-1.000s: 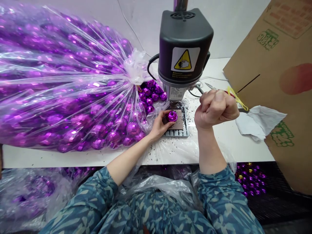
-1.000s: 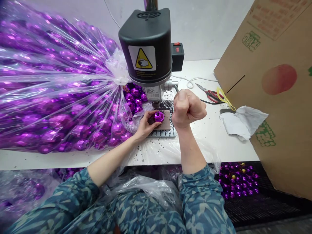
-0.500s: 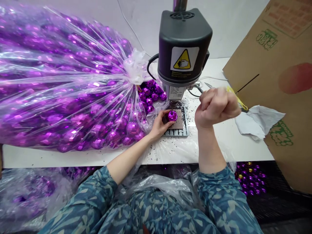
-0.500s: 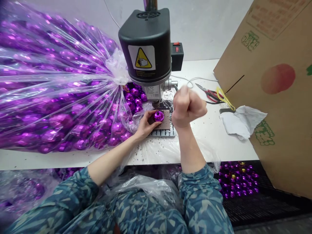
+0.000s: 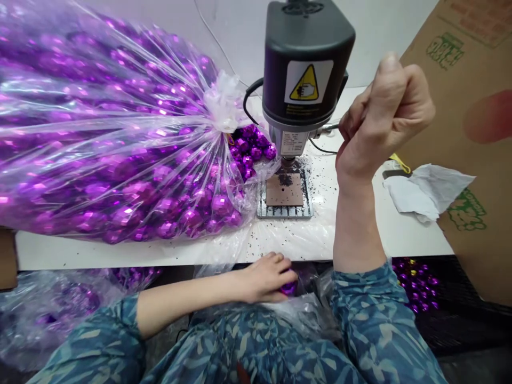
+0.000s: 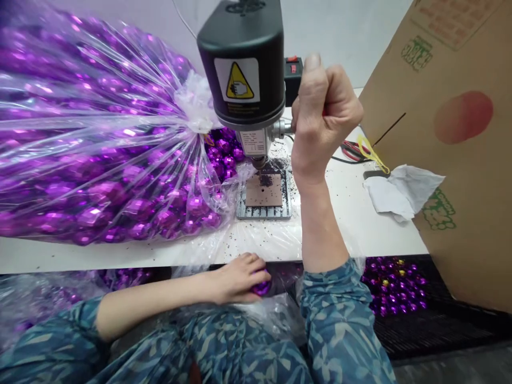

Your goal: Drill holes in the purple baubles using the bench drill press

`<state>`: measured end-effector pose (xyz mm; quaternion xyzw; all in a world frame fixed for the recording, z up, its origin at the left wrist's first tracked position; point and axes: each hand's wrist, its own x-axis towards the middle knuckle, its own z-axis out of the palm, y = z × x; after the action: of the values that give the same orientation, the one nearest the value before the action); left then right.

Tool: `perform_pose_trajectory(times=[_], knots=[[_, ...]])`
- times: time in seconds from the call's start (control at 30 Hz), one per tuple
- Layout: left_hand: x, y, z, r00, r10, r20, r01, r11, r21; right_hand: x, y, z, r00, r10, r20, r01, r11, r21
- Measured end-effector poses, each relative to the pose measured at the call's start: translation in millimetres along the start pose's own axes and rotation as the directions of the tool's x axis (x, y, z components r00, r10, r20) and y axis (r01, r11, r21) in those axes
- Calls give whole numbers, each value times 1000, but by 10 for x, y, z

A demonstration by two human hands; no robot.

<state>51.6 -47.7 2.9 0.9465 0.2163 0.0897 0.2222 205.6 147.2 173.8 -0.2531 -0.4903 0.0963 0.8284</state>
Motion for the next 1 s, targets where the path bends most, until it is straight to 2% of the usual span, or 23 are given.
perform_pose_trajectory(times=[0.03, 0.07, 0.1, 0.17, 0.23, 0.3, 0.33, 0.37, 0.43, 0.53, 0.63, 0.73, 0.8, 0.9, 0.93, 1.0], knots=[[-21, 15, 30, 998, 24, 52, -27, 998, 55, -1, 8, -8, 1000, 7, 7, -7, 1000, 0], [-21, -6, 25, 998, 41, 54, -46, 995, 84, -2, 17, -16, 1000, 14, 12, -14, 1000, 2], [-2, -63, -19, 999, 42, 7, -43, 995, 91, -3, 28, -23, 1000, 20, 20, -20, 1000, 7], [86, -287, -227, 984, -10, -178, 21, 998, 62, -8, 44, -36, 1000, 19, 24, -20, 1000, 22], [215, -640, -546, 915, -133, -381, 147, 989, 7, -15, 49, -40, 1000, 14, 24, -15, 999, 36], [354, -1064, -877, 787, -299, -539, 331, 943, -39, -20, 43, -38, 1000, 4, 18, -4, 999, 44], [419, -1275, -1014, 733, -366, -573, 414, 909, -51, -21, 37, -36, 1000, 0, 15, -1, 999, 51], [477, -1471, -1119, 709, -416, -570, 474, 879, -53, -21, 31, -34, 1000, 1, 14, -1, 998, 57], [569, -1785, -1220, 713, -483, -508, 545, 838, -30, -21, 21, -33, 1000, 8, 10, -8, 998, 64], [641, -2024, -1172, 766, -482, -424, 554, 831, 55, -22, 17, -37, 999, 29, 13, -29, 999, 24], [642, -2031, -1127, 770, -485, -415, 573, 812, 114, -30, 15, -40, 1000, 24, 17, -24, 1000, -4], [589, -1868, -1246, 708, -503, -496, 619, 779, 94, -38, 13, -40, 1000, 9, 14, -9, 1000, -3], [536, -1677, -1366, 648, -461, -606, 580, 814, 1, -40, 14, -41, 1000, 14, 16, -14, 1000, -21], [461, -1326, -1465, 545, -418, -727, 352, 901, -255, -38, 20, -45, 1000, 15, 11, -15, 1000, 9], [442, -1215, -1460, 519, -447, -728, 253, 895, -369, -38, 22, -47, 1000, 13, 9, -13, 999, 31], [418, -1033, -1405, 508, -553, -660, 71, 790, -608, -38, 23, -50, 1000, 9, 12, -10, 998, 64]])
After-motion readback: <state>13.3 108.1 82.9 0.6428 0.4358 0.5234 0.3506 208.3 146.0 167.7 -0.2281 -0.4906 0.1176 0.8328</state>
